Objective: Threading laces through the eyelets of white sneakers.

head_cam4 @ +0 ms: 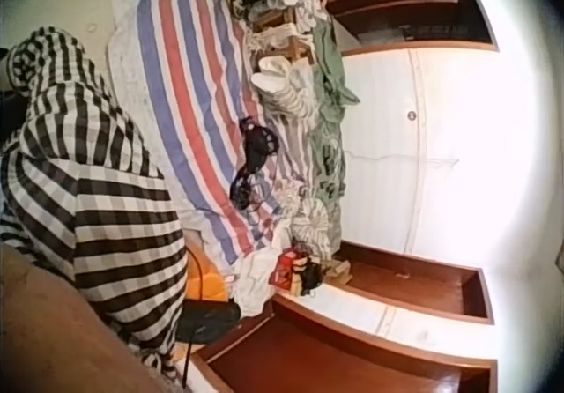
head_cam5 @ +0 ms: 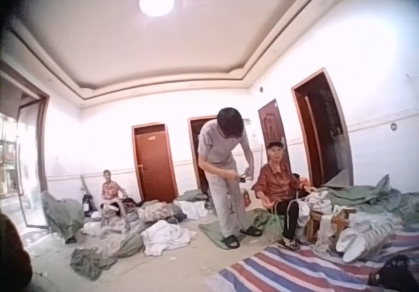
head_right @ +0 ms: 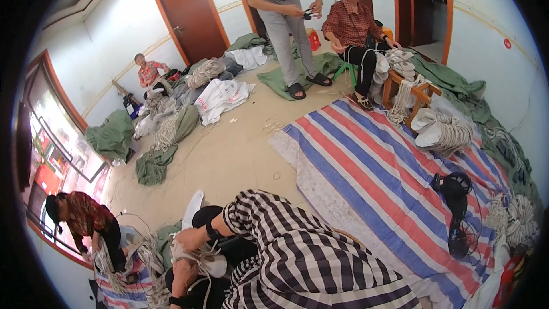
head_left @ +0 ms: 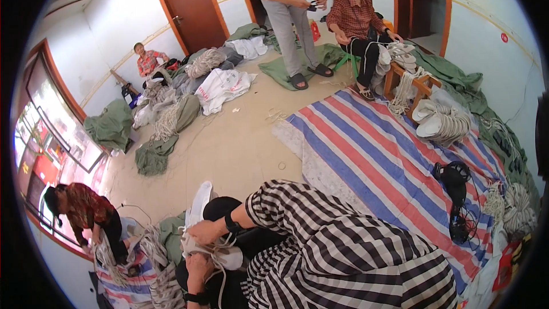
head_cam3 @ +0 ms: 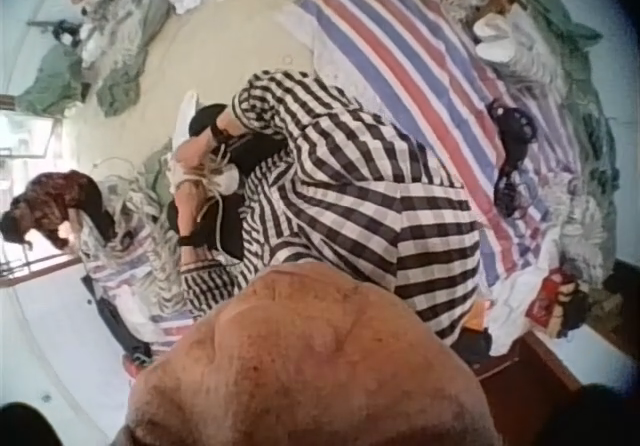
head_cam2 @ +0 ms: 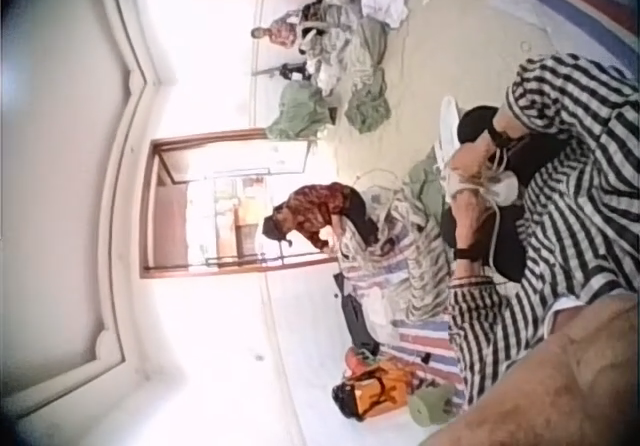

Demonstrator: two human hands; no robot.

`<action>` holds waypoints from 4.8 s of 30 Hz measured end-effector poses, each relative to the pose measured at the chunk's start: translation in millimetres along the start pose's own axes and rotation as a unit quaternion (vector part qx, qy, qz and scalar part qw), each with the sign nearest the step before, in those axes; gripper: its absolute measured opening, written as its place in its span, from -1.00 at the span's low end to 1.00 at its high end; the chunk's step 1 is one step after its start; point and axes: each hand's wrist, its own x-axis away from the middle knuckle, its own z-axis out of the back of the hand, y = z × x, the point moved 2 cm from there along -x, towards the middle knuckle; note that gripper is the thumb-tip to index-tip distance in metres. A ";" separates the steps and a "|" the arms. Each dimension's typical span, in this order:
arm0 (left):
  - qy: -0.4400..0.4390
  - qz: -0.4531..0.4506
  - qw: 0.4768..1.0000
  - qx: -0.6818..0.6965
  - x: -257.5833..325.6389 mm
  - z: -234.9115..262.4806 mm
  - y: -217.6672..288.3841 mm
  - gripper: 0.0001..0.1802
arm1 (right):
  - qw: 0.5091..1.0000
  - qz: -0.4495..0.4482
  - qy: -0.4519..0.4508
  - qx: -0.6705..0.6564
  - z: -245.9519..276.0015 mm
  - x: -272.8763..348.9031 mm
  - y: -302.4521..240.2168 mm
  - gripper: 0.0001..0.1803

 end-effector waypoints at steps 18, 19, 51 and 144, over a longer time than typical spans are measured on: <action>-0.011 0.029 0.962 0.270 -38.3 -54.1 -45.4 -0.71 | 0.997 0.067 0.037 -0.015 -12.7 26.6 -0.7 -0.75; -0.005 0.036 0.962 0.270 -30.5 -66.0 -71.1 -0.71 | 0.997 0.075 0.033 -0.014 -9.0 24.8 -11.0 -0.75; -0.099 0.036 0.945 0.309 -12.7 -47.9 -74.7 -0.79 | 0.998 0.053 0.016 -0.032 -8.9 28.2 -23.8 -0.66; 0.338 0.137 0.795 0.485 -19.2 95.9 -24.8 -0.85 | 0.884 -0.028 -0.023 -0.467 64.7 -18.6 -64.3 -0.84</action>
